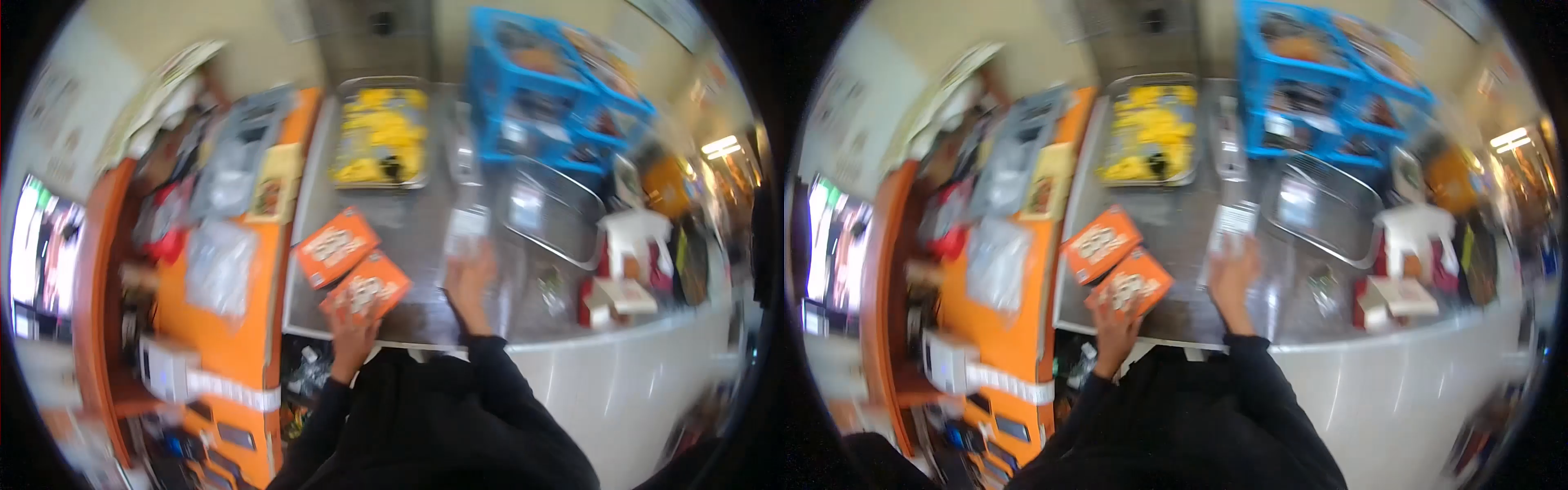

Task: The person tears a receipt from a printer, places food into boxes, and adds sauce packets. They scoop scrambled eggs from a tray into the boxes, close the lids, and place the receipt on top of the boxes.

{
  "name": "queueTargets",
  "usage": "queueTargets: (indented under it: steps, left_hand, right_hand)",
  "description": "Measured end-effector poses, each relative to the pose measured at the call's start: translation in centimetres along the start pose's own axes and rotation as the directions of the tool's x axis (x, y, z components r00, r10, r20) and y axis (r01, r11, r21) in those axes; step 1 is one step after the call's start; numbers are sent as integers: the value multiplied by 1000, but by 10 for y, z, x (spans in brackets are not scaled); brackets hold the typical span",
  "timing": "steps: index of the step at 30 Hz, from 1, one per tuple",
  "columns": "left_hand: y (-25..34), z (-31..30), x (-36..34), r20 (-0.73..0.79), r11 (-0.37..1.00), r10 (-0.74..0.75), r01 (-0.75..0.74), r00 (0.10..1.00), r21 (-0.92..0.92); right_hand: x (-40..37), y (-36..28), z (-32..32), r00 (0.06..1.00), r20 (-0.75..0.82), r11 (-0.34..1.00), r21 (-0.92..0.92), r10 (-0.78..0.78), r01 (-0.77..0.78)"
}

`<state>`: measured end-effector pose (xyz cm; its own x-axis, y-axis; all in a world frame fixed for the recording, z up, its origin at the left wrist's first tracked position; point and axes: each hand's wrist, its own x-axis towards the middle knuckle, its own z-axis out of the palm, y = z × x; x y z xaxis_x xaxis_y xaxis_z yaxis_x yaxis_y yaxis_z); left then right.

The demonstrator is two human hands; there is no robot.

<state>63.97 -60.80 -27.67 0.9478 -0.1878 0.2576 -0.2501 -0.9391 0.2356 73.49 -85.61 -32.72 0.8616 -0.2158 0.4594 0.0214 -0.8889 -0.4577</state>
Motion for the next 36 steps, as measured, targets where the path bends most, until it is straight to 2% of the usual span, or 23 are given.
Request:
queueTargets:
  steps: [1, 2, 3, 4, 6, 8, 9, 12, 14, 16, 17, 18, 19, 21, 22, 23, 26, 28, 29, 32, 33, 36]
  left_hand:
    - [4, -2, 5, -32, 1000, -11, 12, 999, 18]
    - [3, 3, 3, -69, 997, -58, 54, 996, -55]
    - [-6, 20, 0, -113, 993, -83, 73, 990, -90]
    - [-5, 26, 0, -128, 996, -78, 82, 989, 24]
    - [4, 11, 3, -137, 984, -171, 177, 976, 31]
    - [17, -18, -2, -119, 973, -223, 228, 967, 28]
    - [18, -22, -15, -150, 955, -295, 295, 944, -19]
    - [-7, -49, -72, -239, 860, -509, 494, 827, -125]
    - [-40, -55, -128, -391, 725, -686, 621, 614, -297]
    - [-78, -45, -188, -632, 546, -735, 769, 247, -334]
    - [-95, -46, -213, -630, 407, -774, 807, 57, -427]
    - [-110, -44, -230, -610, 265, -781, 812, -135, -520]
    - [-123, -35, -240, -622, 165, -733, 816, -275, -555]
    - [-146, -15, -258, -623, -31, -583, 780, -522, -625]
    - [-154, -1, -262, -606, 43, -571, 717, -554, -696]
    - [-161, 15, -261, -586, 119, -559, 643, -587, -757]
    - [-174, 37, -267, -430, 209, -647, 396, -630, -894]
    - [-164, 19, -245, -192, 83, -678, 186, -709, -979]
    - [-158, 21, -243, -221, 34, -671, 268, -708, -963]
    - [-134, 2, -245, 82, -60, -872, -60, -483, -996]
    - [-127, 1, -244, 32, -8, -896, -55, -443, -998]
    - [-115, -11, -252, 91, -68, -928, -74, -362, -995]
  right_hand:
    - [0, -2, -3, 996, -84, 992, 115, -33, 42]
    - [5, -21, -21, 991, -127, 984, 166, -48, 69]
    - [11, -32, -29, 993, -105, 952, 295, -55, 84]
    - [11, -45, -38, 997, -65, 914, 400, -50, 72]
    - [6, -76, -51, 989, 145, 749, 655, -1, -96]
    - [-5, -105, -58, 959, 249, 681, 726, -136, -92]
    - [-13, -119, -61, 938, 285, 650, 754, -197, -92]
    - [-45, -159, -71, 797, 472, 570, 796, -376, -203]
    - [-66, -180, -63, 707, 436, 558, 827, -557, -70]
    - [-85, -200, -62, 616, 427, 545, 838, -662, 4]
    - [-94, -211, -63, 580, 435, 544, 839, -688, 17]
    - [-103, -221, -63, 545, 441, 543, 839, -713, 31]
    - [-119, -225, -56, 526, 510, 549, 830, -680, -96]
    - [-138, -242, -41, 463, 496, 539, 841, -735, -45]
    - [-144, -251, -36, 428, 491, 534, 845, -759, -22]
    - [-148, -261, -34, 363, 551, 564, 822, -751, -81]
    - [-159, -290, -20, 289, 534, 555, 832, -795, -12]
    - [-164, -308, -13, 234, 564, 574, 818, -792, -27]
    - [-166, -318, -7, 211, 573, 580, 814, -792, -34]
    - [-176, -338, 8, 181, 600, 591, 800, -779, -108]
    - [-180, -344, 14, 156, 596, 585, 803, -788, -110]
    - [-195, -363, 34, 86, 596, 581, 800, -798, -151]
